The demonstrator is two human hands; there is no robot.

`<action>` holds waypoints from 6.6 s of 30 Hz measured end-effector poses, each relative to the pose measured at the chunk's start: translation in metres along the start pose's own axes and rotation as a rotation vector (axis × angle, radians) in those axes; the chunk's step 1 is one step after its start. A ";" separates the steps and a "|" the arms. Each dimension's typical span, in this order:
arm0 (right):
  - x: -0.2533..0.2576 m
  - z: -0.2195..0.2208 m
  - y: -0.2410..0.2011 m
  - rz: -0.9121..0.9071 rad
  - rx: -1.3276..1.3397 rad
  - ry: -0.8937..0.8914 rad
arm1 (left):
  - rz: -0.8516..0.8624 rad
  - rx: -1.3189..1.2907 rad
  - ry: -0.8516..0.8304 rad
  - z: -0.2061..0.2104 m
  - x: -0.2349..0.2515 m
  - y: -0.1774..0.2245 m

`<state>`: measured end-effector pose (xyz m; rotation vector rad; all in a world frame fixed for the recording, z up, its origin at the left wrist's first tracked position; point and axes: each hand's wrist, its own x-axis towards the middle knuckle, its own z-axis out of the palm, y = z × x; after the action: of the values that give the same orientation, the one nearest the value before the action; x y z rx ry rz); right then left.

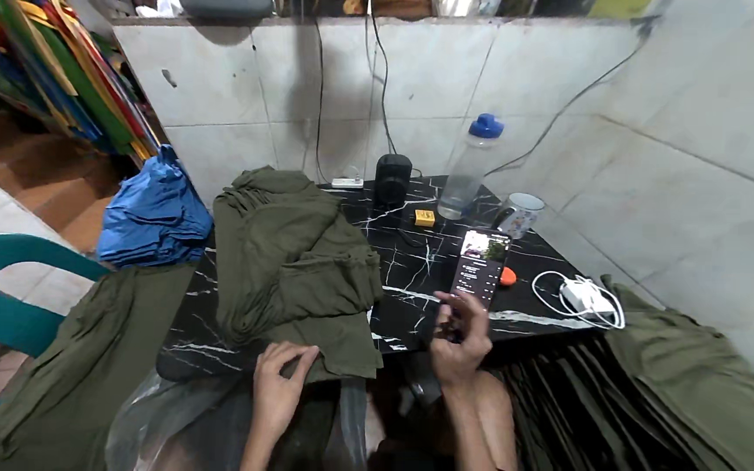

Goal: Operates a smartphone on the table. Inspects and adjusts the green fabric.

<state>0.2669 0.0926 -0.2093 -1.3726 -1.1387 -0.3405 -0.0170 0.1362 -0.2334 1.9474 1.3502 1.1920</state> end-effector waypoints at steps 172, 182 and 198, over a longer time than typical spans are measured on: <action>-0.041 0.070 -0.099 -0.039 0.356 -1.142 | 0.016 0.010 -0.091 -0.060 -0.029 0.006; 0.006 0.026 -0.082 0.104 -0.193 -0.829 | -0.112 0.004 0.052 -0.056 0.010 0.037; 0.026 -0.039 0.040 0.111 -0.178 0.066 | 0.326 0.684 -0.259 0.056 0.128 0.002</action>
<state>0.3267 0.0790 -0.2050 -1.5625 -0.9922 -0.4121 0.0493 0.2576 -0.2112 2.7710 1.4537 0.5915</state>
